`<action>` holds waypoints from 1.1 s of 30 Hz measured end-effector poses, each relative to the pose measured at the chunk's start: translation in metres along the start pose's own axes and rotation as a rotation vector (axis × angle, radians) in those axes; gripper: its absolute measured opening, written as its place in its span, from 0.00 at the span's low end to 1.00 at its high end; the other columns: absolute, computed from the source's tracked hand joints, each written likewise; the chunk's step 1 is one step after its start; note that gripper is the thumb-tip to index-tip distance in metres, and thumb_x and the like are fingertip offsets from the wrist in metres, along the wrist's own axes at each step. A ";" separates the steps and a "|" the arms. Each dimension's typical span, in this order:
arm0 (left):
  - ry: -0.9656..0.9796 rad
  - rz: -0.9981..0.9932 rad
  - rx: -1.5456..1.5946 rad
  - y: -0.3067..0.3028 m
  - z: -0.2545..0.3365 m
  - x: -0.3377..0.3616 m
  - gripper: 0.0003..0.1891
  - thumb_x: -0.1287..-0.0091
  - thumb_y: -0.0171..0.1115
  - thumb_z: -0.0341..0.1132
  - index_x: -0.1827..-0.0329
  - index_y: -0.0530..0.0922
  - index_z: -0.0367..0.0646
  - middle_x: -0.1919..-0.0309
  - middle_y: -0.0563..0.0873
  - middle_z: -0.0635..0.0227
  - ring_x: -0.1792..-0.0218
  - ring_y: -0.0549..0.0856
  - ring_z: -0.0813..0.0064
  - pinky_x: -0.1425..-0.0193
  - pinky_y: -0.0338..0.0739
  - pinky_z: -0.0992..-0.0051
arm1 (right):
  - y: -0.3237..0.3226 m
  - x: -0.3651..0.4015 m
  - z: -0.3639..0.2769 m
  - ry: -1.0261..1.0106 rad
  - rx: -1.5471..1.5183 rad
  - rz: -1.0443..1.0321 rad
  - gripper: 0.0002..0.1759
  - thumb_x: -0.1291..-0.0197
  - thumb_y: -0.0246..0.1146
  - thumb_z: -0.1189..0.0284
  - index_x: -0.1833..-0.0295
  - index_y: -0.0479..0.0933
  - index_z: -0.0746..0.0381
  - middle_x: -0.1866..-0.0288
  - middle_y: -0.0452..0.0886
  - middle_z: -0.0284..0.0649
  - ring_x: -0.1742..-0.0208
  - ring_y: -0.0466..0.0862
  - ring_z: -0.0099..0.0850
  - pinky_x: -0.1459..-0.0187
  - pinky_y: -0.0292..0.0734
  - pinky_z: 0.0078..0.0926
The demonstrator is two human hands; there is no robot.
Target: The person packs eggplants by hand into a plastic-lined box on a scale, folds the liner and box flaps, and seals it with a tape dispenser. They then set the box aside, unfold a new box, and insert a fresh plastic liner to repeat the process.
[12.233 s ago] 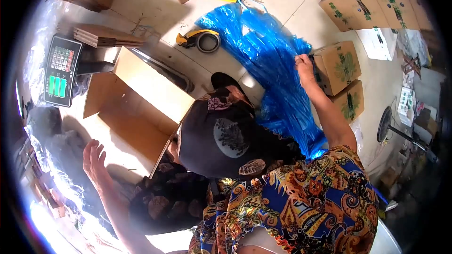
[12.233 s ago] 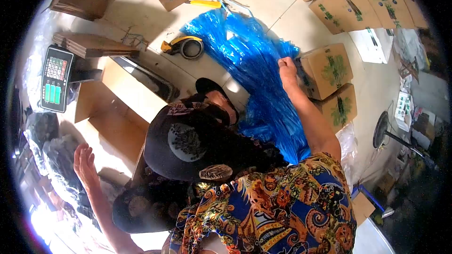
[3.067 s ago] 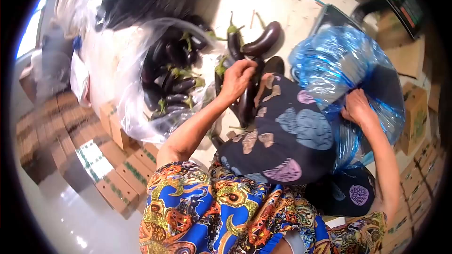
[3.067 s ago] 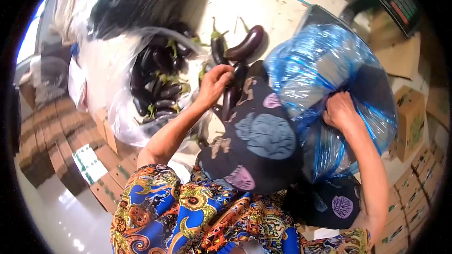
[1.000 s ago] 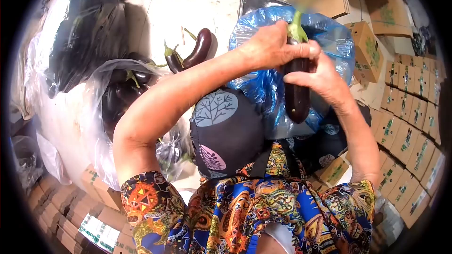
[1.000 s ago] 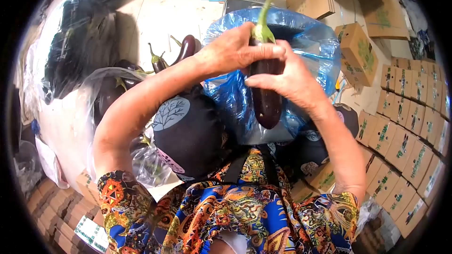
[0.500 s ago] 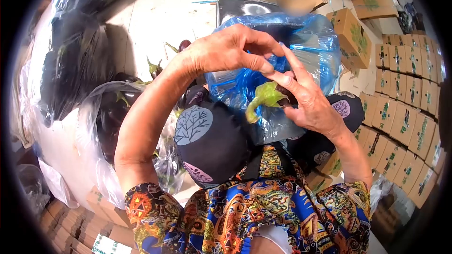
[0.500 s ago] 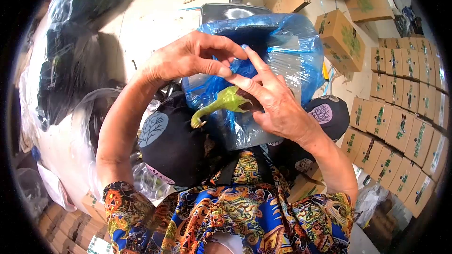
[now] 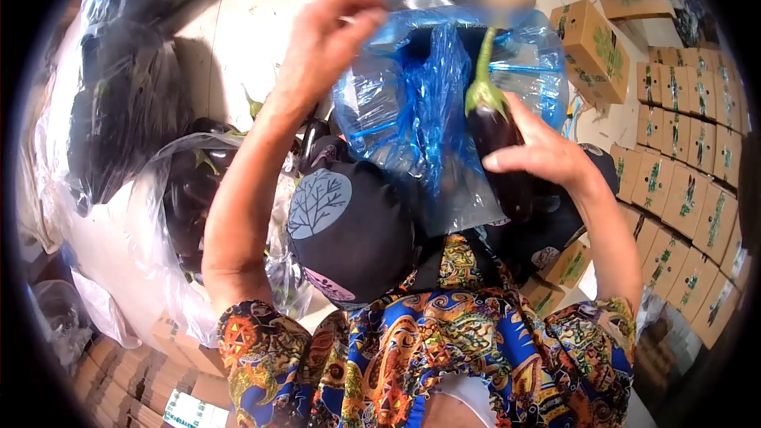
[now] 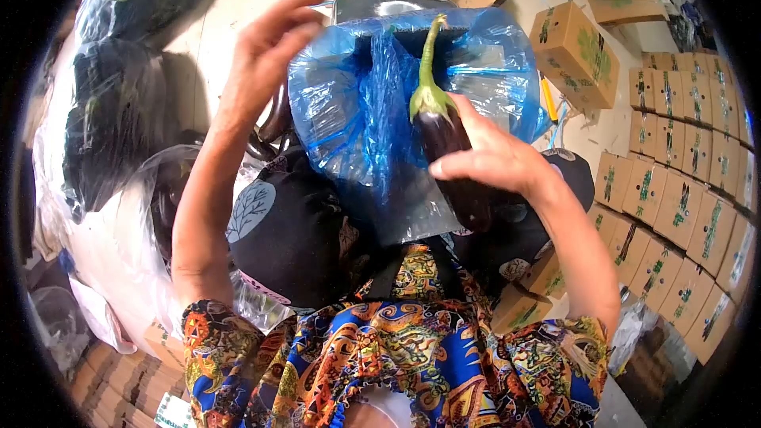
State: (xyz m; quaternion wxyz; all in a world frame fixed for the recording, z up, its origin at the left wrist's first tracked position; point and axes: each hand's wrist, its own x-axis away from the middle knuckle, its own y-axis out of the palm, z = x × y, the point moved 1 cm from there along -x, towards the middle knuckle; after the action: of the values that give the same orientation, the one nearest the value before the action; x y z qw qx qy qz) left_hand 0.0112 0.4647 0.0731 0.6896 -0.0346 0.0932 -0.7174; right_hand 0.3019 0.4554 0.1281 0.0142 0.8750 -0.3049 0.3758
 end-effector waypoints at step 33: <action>-0.446 -0.041 0.496 0.019 -0.055 0.028 0.26 0.32 0.62 0.48 0.40 0.75 0.36 0.55 0.84 0.59 0.56 0.83 0.73 0.47 0.79 0.71 | 0.079 -0.148 0.055 0.050 0.631 -0.045 0.38 0.38 0.63 0.55 0.26 0.62 0.58 0.23 0.60 0.47 0.24 0.60 0.39 0.25 0.54 0.36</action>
State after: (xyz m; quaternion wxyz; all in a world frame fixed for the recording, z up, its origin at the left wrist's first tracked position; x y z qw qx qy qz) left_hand 0.0189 0.4405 0.0131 0.6657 -0.0237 -0.2385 -0.7067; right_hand 0.2160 0.4549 -0.0257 -0.2420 0.8333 -0.1536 0.4727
